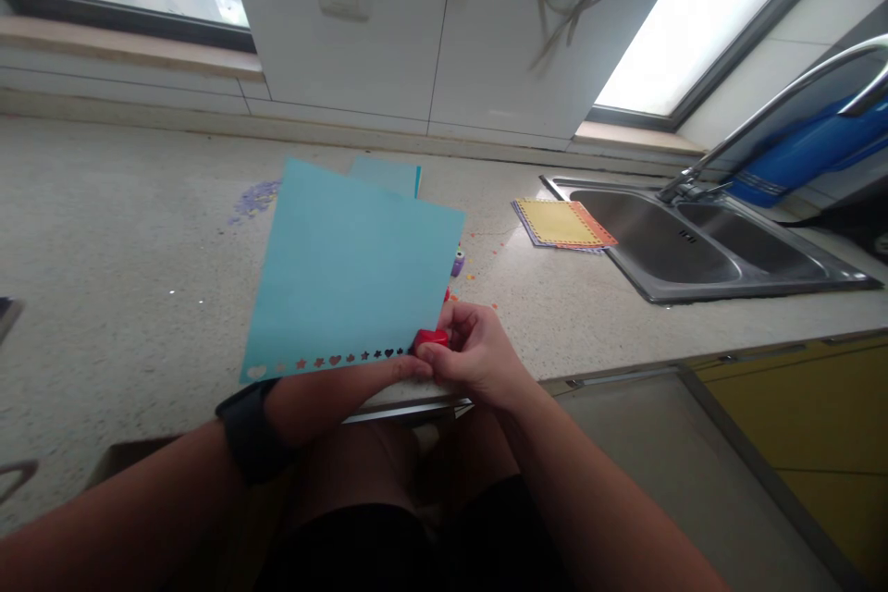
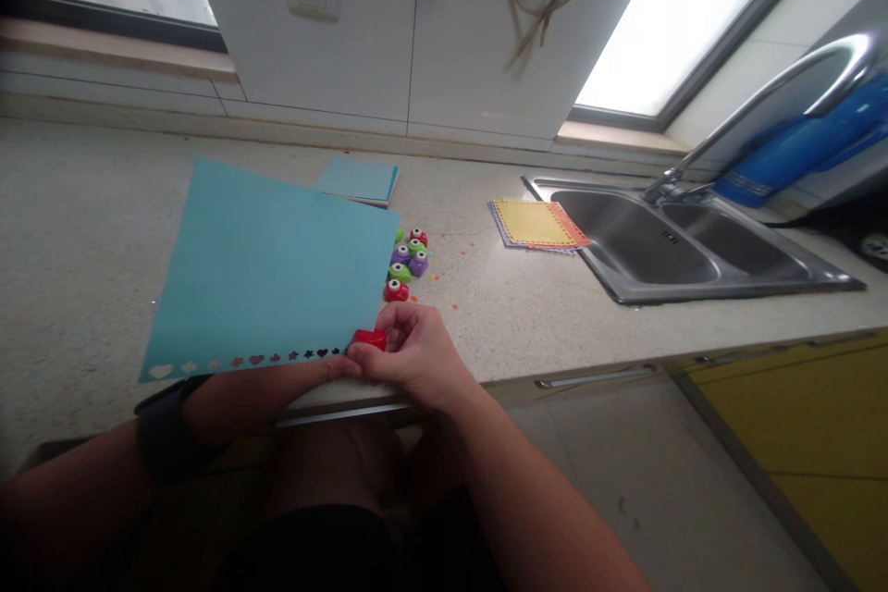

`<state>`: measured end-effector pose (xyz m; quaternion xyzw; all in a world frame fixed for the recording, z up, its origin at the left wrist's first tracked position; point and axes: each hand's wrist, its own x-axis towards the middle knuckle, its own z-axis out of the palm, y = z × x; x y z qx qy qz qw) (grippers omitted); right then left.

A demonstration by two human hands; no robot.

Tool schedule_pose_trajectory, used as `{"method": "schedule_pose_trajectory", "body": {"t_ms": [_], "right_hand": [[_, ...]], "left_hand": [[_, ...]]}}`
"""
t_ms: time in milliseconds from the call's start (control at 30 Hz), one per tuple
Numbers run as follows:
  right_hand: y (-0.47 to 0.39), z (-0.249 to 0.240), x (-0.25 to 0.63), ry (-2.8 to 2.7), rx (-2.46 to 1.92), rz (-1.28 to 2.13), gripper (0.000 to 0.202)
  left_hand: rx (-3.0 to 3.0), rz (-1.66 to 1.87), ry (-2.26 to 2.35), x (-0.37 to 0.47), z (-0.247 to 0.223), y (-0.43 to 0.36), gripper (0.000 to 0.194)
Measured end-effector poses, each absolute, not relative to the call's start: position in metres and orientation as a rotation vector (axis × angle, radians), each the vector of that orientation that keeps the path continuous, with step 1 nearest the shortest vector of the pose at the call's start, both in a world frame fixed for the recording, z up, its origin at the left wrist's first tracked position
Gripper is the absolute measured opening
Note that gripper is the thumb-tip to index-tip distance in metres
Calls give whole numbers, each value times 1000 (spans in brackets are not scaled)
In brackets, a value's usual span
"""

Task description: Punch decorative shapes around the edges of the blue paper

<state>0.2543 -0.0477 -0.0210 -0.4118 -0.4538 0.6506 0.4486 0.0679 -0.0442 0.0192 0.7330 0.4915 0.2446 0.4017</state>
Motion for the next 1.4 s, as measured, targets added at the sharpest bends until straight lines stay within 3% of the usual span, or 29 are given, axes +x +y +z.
{"method": "schedule_pose_trajectory", "body": {"t_ms": [167,400,533,833,1000,1133,1233,1400], "right_hand": [[-44,-20,255,-1084,-924,1671,40],[-42,-23,256,-983,-860,1679,26],[-39,-21,255,-864,-851,1634,28],[-42,-19,254,-772,-903,1502,29],[-42,-18,274,-1116,-1188,1255,30],[-41,-14,287,-1601,-1437,851,24],[-41,-12,287,-1850,-1579,546,18],[-40,-13,286,-1955,-1646,452,22]], "left_hand": [[1779,622,1290,57,7,-44,40],[1617,721,1344,57,3,-41,37],[1615,632,1330,56,3,-39,46],[1675,622,1317,54,9,-33,40],[1577,586,1279,49,10,-26,29],[1459,543,1176,42,10,-20,18],[1345,578,1056,37,5,-14,29],[1239,655,920,29,-10,-4,47]]}}
